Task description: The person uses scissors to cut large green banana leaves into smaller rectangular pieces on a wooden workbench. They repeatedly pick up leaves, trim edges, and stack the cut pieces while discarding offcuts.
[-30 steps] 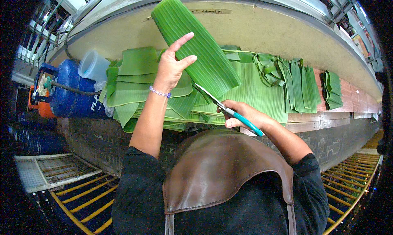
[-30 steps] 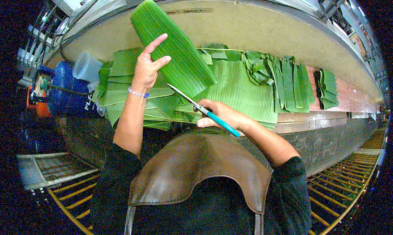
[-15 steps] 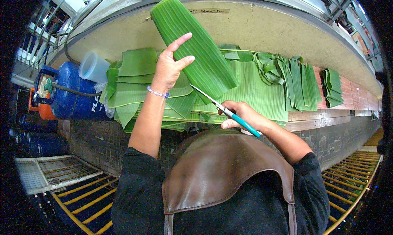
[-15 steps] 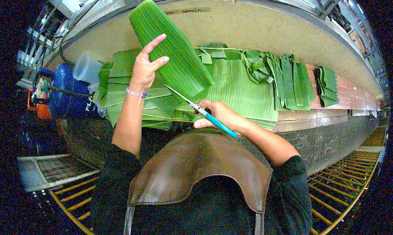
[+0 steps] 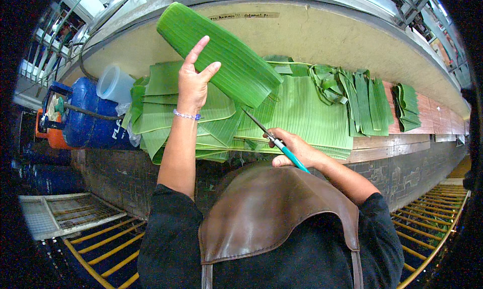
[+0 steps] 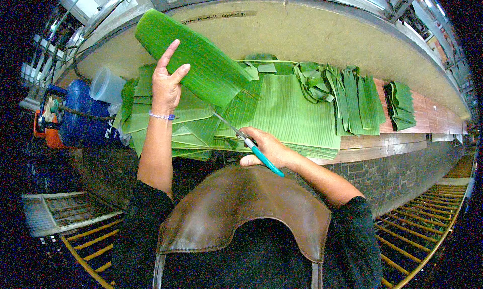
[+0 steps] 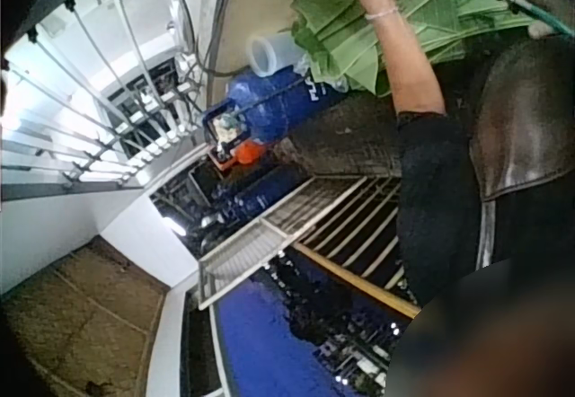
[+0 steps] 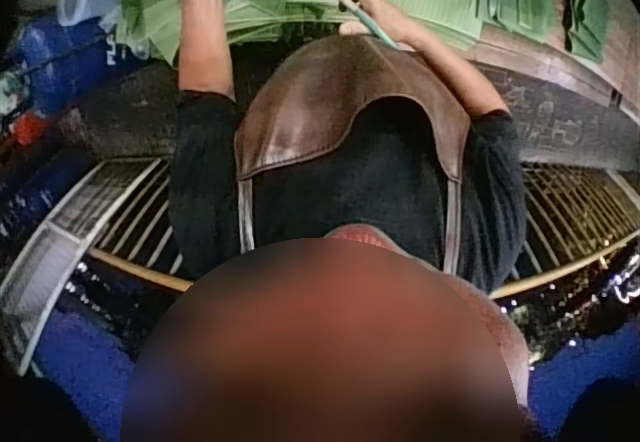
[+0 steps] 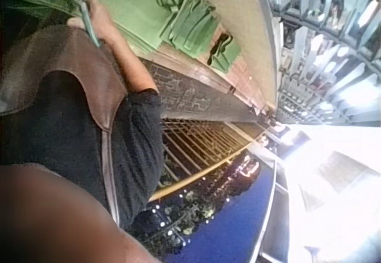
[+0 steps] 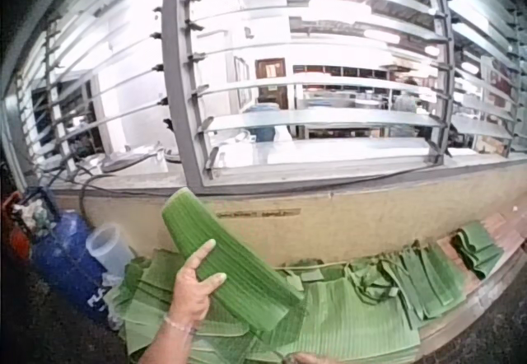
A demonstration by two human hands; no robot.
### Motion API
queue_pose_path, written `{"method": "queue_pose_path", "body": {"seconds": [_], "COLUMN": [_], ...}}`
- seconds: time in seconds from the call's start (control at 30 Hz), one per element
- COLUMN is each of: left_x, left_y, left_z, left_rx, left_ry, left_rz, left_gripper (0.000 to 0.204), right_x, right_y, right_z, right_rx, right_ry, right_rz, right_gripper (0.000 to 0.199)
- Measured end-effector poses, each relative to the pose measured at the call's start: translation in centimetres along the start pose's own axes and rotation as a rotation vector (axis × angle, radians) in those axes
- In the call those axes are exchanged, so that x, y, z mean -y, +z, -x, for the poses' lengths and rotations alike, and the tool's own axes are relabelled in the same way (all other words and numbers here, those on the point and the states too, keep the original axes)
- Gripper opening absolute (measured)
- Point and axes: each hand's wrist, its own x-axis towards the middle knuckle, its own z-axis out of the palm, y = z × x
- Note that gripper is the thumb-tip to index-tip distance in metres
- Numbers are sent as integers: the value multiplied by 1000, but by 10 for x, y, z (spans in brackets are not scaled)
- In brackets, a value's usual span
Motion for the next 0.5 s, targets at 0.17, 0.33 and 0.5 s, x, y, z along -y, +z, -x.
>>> {"method": "queue_pose_path", "body": {"seconds": [0.17, 0.33, 0.5], "left_x": [1, 4, 8], "left_y": [4, 13, 19], "left_z": [2, 7, 9], "left_rx": [-51, -48, -41], "left_ry": [44, 112, 126], "left_rz": [6, -92, -69], "left_gripper": [65, 65, 65], "right_x": [3, 14, 17], "right_y": [2, 2, 2], "right_z": [-3, -7, -10], "right_rx": [-15, -74, -118], "right_ry": [124, 122, 79], "right_rz": [-294, -440, -466], "right_gripper": [96, 80, 70]}}
